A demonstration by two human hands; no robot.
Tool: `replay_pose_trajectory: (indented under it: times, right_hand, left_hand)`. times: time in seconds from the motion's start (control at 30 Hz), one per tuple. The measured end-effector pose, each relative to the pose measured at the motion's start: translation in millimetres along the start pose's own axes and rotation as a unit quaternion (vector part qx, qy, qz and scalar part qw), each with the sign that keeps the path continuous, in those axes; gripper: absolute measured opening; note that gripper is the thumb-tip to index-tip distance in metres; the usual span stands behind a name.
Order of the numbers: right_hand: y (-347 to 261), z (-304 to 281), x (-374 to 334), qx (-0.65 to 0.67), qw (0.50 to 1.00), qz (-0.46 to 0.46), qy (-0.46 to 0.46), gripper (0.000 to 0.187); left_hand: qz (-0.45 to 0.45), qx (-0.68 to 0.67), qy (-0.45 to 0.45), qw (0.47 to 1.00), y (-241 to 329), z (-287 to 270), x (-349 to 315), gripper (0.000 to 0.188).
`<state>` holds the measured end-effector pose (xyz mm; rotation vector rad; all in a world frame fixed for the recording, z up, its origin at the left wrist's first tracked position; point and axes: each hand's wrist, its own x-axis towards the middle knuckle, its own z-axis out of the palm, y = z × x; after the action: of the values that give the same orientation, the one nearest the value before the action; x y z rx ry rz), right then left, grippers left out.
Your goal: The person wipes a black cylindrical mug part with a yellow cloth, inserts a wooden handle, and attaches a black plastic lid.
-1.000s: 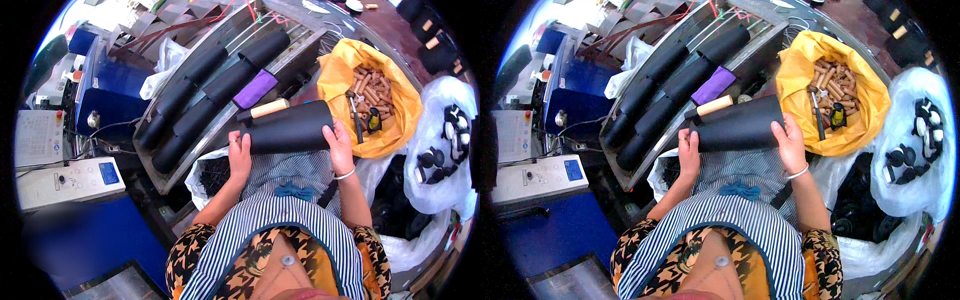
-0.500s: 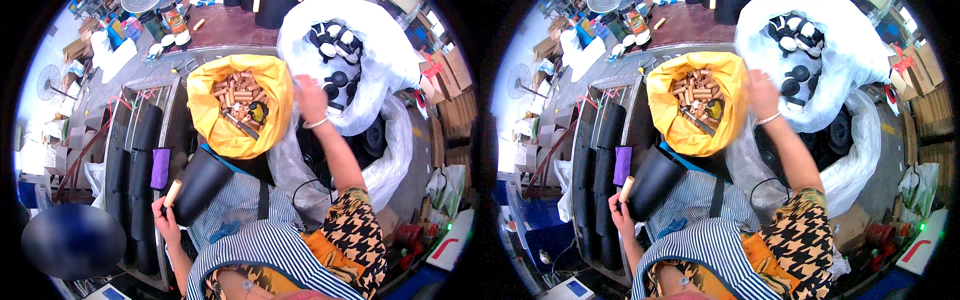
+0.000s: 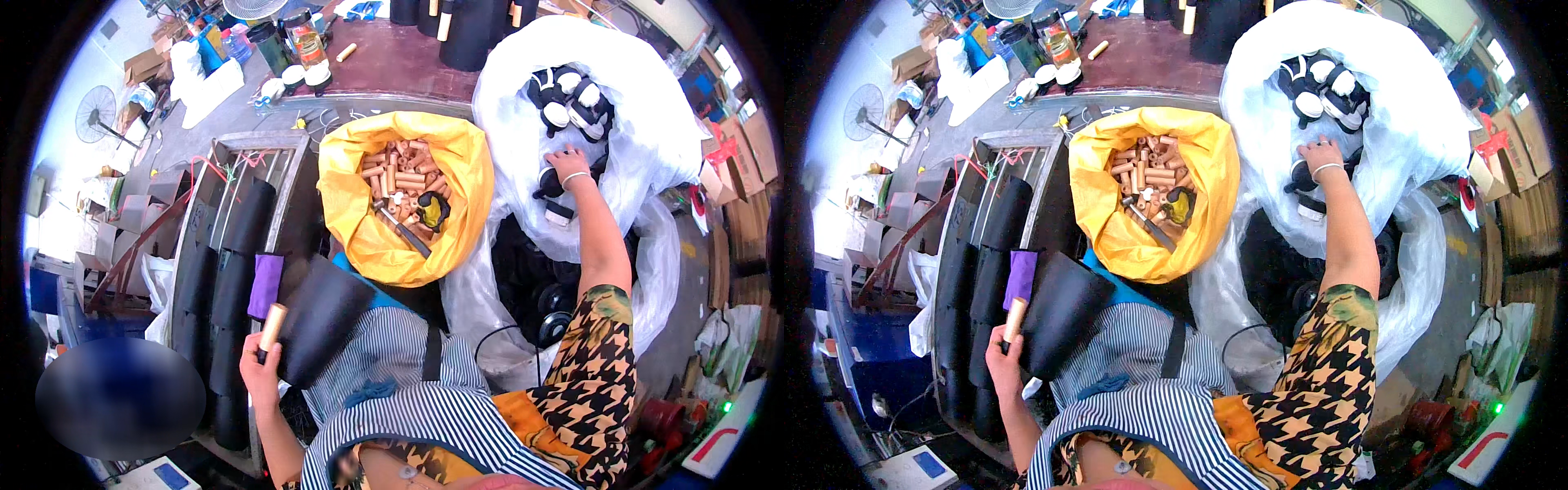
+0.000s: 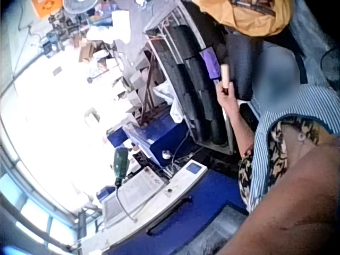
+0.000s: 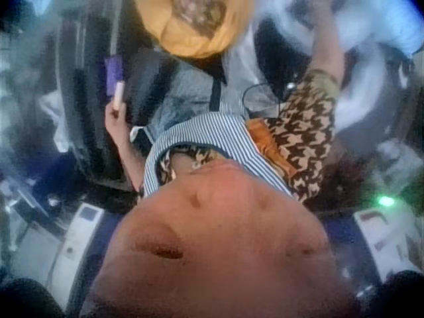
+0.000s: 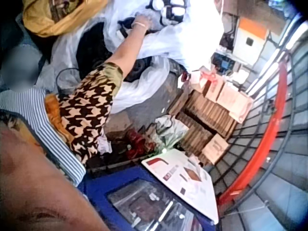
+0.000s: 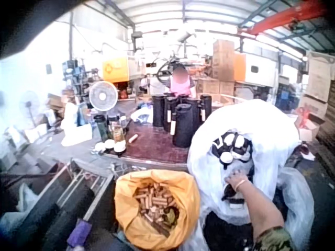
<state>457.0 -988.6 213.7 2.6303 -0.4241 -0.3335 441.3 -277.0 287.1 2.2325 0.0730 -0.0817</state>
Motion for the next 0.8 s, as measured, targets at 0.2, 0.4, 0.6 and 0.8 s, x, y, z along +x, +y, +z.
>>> replay_pose_trajectory:
  times: [0.2,0.4,0.6,0.8]
  right_hand:
    - [-3,2,11,-0.054,0.997,0.017,0.045,0.02]
    - [-2,12,33,-0.03,0.992,0.02,0.119,0.017]
    - [-11,-2,6,0.003,0.998,0.053,0.04,0.022]
    - [-3,30,-8,0.033,0.973,0.185,0.132,0.012]
  left_hand:
    - [-0.244,-0.521,-0.059,0.816,-42,2,-8,0.029]
    - [-0.415,-0.631,-0.101,0.647,-93,49,-14,0.02]
    - [-0.381,-0.653,-0.113,0.645,-56,60,-18,0.009]
    - [-0.37,-0.664,-0.119,0.639,-53,53,-18,0.009]
